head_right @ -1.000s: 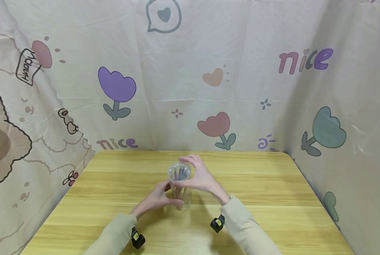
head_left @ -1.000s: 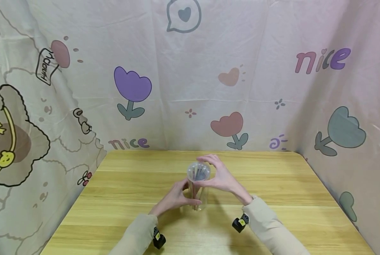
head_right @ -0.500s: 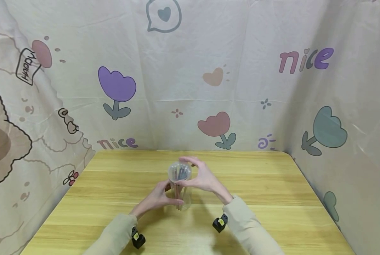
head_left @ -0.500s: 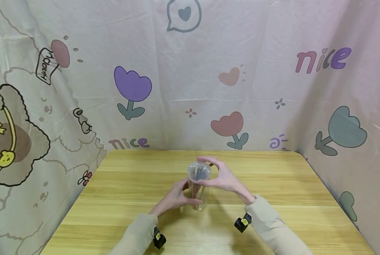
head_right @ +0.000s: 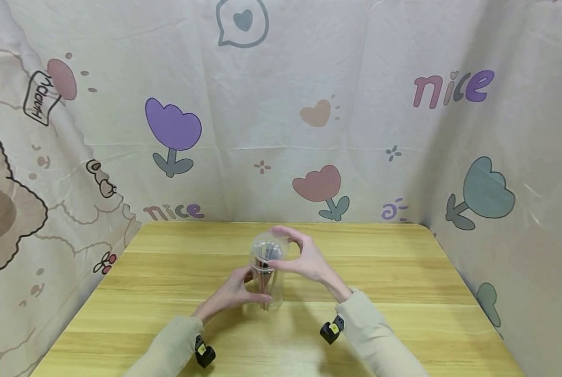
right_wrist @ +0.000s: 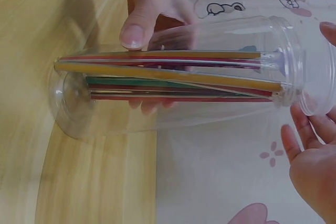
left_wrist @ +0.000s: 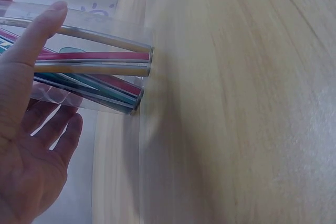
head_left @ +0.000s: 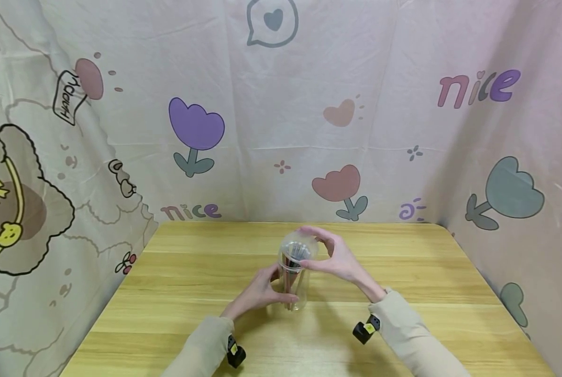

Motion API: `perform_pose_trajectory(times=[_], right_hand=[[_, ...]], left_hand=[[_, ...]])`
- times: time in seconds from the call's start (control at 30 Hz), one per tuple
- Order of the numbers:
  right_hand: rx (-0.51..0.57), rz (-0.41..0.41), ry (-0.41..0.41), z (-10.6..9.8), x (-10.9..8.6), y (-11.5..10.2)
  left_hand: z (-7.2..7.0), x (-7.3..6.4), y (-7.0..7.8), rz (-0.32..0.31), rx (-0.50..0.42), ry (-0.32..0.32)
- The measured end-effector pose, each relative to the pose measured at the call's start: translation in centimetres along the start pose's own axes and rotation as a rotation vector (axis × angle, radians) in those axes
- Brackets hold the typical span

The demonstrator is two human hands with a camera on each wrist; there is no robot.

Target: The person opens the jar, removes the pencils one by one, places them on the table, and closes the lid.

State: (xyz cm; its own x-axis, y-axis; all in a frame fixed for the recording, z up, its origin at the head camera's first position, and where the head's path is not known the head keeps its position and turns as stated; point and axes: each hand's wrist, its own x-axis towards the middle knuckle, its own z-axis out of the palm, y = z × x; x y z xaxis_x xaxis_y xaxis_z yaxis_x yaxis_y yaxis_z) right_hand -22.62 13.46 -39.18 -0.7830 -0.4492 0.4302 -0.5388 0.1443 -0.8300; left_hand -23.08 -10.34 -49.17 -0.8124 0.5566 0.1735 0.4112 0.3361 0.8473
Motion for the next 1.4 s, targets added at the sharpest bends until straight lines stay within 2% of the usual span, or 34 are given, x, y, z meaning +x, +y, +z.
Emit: perform_pose_trajectory(times=[0.2,0.53,0.77,1.07,1.4], right_hand=[[0.121,-0.078,0.028,-1.0,-0.3,-0.2],[0.149,-0.073,0.045,-2.8,-2.1,-0.1],[0.166,-0.092,0.035,-3.4,-3.2,1.2],[0.207,-0.051,-0.005,-3.0,-5.2,3.3],[0.163,0.044,-0.042,-2.2,-8.1,6.3]], left_hand=[[0.0,0.0,0.0,-0.007,-0.002,-0.002],[0.1,0.1,0.0,-0.009,0.01,0.004],[0.1,0.1,0.1,-0.017,0.008,0.004],[0.1,0.0,0.0,-0.027,-0.003,0.008],[0.1,0.0,0.1,-0.034,0.003,0.006]])
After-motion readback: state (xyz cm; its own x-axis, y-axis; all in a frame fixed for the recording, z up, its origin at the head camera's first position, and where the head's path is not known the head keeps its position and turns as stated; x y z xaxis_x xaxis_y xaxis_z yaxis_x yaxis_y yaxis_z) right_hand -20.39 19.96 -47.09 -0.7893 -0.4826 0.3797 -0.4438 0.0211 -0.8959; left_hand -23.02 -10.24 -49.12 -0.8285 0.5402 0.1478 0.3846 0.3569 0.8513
